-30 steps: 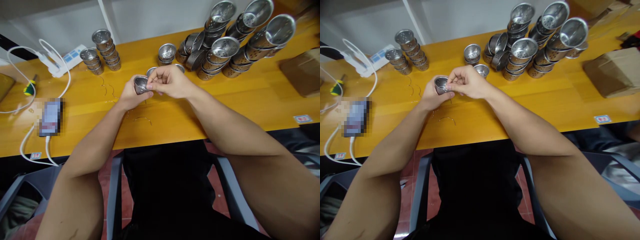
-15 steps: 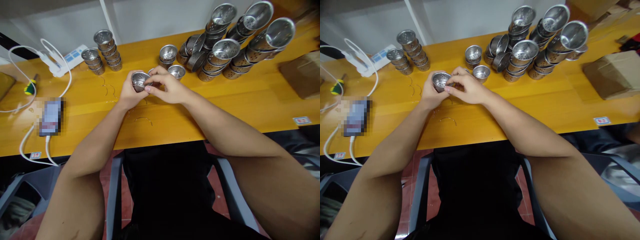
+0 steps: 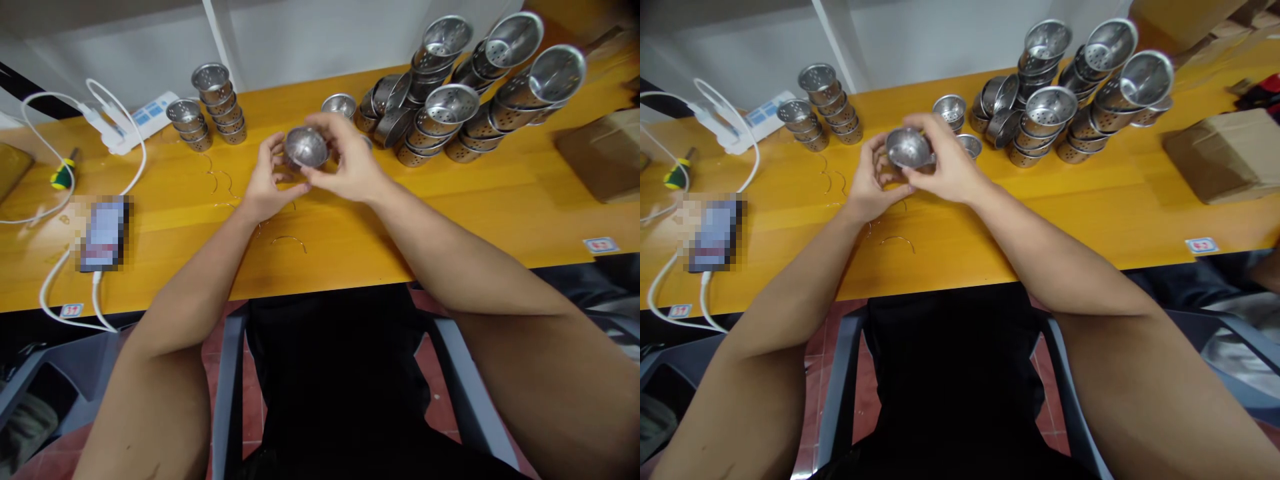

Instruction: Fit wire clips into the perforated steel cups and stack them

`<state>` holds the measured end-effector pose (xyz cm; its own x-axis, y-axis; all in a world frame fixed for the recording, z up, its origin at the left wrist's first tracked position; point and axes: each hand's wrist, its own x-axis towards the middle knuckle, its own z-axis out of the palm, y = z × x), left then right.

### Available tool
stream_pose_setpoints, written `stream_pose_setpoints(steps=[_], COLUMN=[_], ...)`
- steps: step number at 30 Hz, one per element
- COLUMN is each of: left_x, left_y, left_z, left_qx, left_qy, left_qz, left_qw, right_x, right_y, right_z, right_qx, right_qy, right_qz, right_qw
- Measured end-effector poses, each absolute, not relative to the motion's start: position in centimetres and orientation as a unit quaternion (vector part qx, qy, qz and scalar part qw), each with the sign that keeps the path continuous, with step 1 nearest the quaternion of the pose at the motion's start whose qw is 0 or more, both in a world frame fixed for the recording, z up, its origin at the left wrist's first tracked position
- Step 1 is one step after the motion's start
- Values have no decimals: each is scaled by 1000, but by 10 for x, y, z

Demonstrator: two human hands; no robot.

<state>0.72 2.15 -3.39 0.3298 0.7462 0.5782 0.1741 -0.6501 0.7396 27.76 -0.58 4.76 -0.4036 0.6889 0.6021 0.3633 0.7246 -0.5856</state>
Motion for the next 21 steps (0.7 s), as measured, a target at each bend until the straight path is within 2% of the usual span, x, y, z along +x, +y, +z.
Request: stream_pose_setpoints(steps=[4,6,9,11,17,21], left_x=[6,8,11,12,10,9], left_y=[19,15,9,7,12,15], left_z=[-28,-23,-16,-14,-20,-25], left_qx=[728,720,720,717,707,716], left_qy=[372,386,383,385,404,396], left_qz=[485,479,477,479,484,484], left_qw=[311,320,327,329,320,311], right_x=[310,323,332,336,348,341], right_y=[22,41,71,94,161,150], right_z=[76,85,85,75,25,30], right_qx=[-404,-451,-510,-514,-469,-487], right_qy=[-771,-759,-755,-757,-756,-750], right_qz=[76,45,72,89,124,122], right_qw=[486,467,406,394,440,430])
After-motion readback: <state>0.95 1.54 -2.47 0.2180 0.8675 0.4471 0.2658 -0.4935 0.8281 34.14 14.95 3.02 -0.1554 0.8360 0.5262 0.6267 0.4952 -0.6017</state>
